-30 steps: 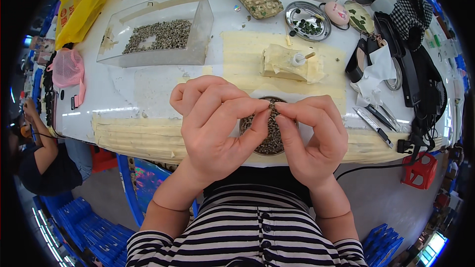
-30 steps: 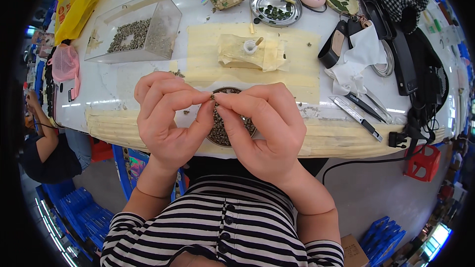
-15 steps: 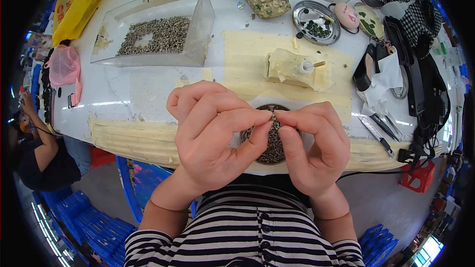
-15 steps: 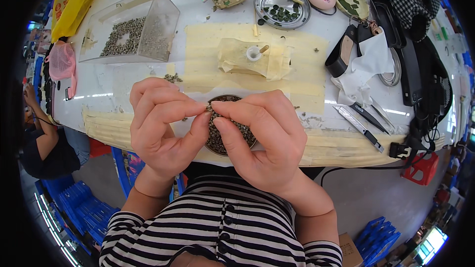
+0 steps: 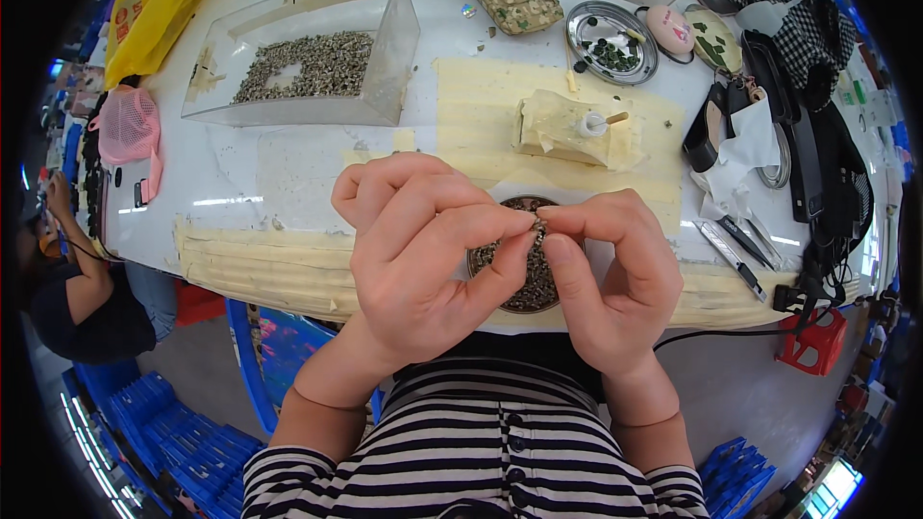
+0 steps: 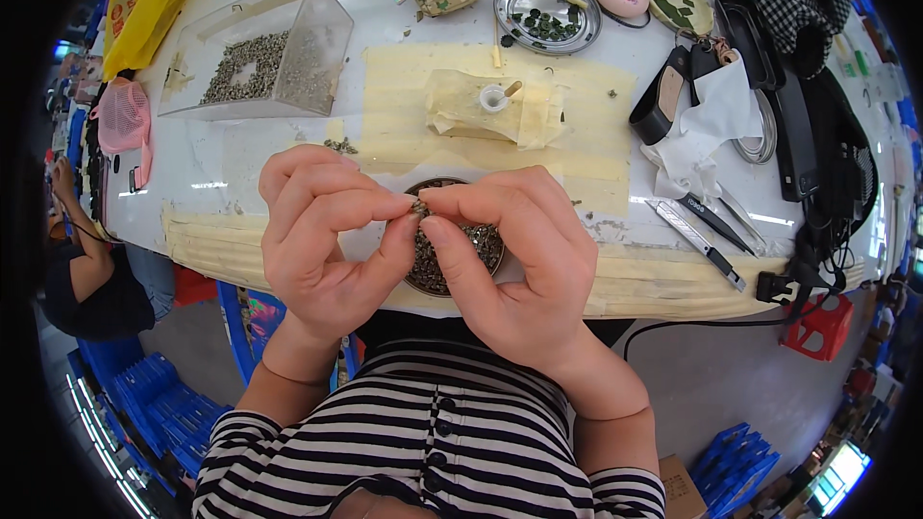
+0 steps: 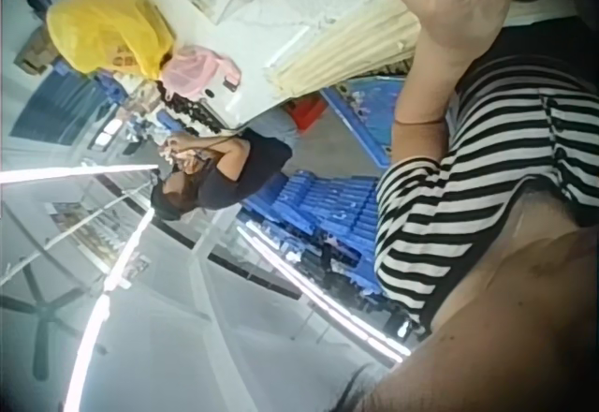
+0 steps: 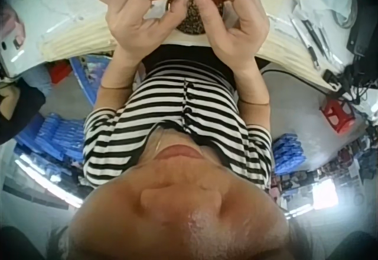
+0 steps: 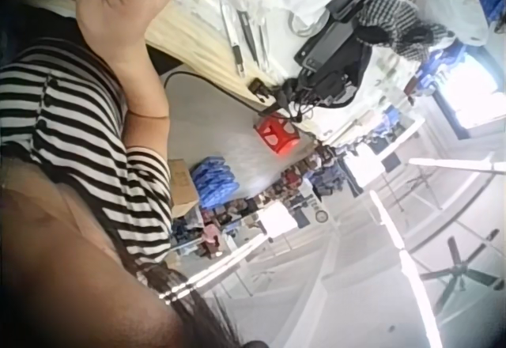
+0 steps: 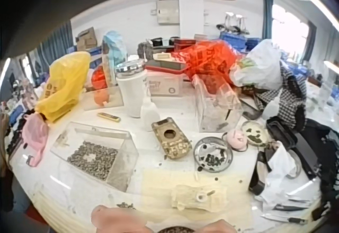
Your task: Assembling small track links for a toy tank model by hand.
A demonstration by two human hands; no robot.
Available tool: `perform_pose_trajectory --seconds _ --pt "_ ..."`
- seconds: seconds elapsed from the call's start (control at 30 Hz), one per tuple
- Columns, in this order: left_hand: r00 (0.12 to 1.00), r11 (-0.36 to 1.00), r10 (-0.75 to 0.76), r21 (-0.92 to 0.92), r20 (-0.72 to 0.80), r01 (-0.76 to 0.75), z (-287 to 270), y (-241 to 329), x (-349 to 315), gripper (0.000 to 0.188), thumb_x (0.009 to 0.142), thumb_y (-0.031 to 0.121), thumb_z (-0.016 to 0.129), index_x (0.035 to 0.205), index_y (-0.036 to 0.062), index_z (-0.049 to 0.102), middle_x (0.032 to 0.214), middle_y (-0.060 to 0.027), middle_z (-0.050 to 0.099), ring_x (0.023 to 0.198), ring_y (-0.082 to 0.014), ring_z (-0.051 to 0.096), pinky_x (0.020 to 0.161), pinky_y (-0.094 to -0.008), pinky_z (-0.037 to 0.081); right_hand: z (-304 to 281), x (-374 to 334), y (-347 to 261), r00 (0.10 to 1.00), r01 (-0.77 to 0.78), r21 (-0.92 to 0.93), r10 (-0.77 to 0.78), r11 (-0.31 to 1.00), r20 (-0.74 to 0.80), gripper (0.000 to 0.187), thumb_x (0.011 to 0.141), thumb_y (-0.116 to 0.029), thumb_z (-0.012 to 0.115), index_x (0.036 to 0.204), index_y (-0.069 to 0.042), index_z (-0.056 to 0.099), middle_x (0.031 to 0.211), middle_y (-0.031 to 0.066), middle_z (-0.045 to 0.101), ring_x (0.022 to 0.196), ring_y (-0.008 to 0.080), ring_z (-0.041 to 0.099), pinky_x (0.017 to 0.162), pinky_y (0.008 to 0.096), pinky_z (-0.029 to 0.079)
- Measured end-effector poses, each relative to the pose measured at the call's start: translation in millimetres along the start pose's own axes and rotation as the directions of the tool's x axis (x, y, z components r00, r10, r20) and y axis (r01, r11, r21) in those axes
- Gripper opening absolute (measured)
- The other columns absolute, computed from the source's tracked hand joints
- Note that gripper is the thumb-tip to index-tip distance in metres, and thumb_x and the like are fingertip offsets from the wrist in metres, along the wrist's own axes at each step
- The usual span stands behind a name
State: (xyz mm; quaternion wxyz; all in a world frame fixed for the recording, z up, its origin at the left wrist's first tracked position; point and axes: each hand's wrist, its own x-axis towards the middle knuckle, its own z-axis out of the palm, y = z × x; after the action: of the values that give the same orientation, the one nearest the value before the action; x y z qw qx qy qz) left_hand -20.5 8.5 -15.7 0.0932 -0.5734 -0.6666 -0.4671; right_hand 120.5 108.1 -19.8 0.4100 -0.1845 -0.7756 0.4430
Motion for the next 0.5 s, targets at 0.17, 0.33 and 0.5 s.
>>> perform_pose_trajectory --seconds 0.17,0.33,0.5 --pt "0.999 1.000 -0.010 0.010 -0.031 0.010 2.5 -1.5 -0.7 0.023 0.062 0.009 0.081 0.082 0.0136 0.071 0.082 0.0024 0.062 0.087 -0.0195 0.057 0.082 -0.0336 0.031 1.2 -1.0 -2.4 0.998 0.047 -0.054 -0.048 0.997 -0.029 0.027 0.074 0.004 0.077 0.100 -0.002 0.074 0.083 0.0073 0.065 0.071 0.0192 0.059 0.062 0.0283 0.046" --pt "0.999 0.999 -0.030 0.010 -0.034 0.030 1.7 -1.2 -1.1 0.022 0.063 0.008 0.081 0.082 0.0133 0.071 0.081 0.0019 0.061 0.088 -0.0200 0.057 0.083 -0.0340 0.032 2.3 -2.2 -2.2 0.994 0.095 -0.143 -0.101 0.985 -0.035 0.032 0.071 0.004 0.078 0.102 -0.004 0.075 0.082 0.0058 0.064 0.070 0.0182 0.056 0.061 0.0280 0.044" --pt "0.999 0.999 -0.037 -0.015 -0.035 0.037 0.9 -1.4 -2.0 0.022 0.063 0.009 0.082 0.082 0.0131 0.072 0.082 0.0015 0.062 0.088 -0.0206 0.057 0.084 -0.0341 0.032 4.5 -2.1 -3.7 0.998 0.055 -0.132 -0.060 0.990 -0.031 0.030 0.071 0.003 0.078 0.101 -0.004 0.076 0.081 0.0065 0.064 0.070 0.0190 0.057 0.061 0.0286 0.045"
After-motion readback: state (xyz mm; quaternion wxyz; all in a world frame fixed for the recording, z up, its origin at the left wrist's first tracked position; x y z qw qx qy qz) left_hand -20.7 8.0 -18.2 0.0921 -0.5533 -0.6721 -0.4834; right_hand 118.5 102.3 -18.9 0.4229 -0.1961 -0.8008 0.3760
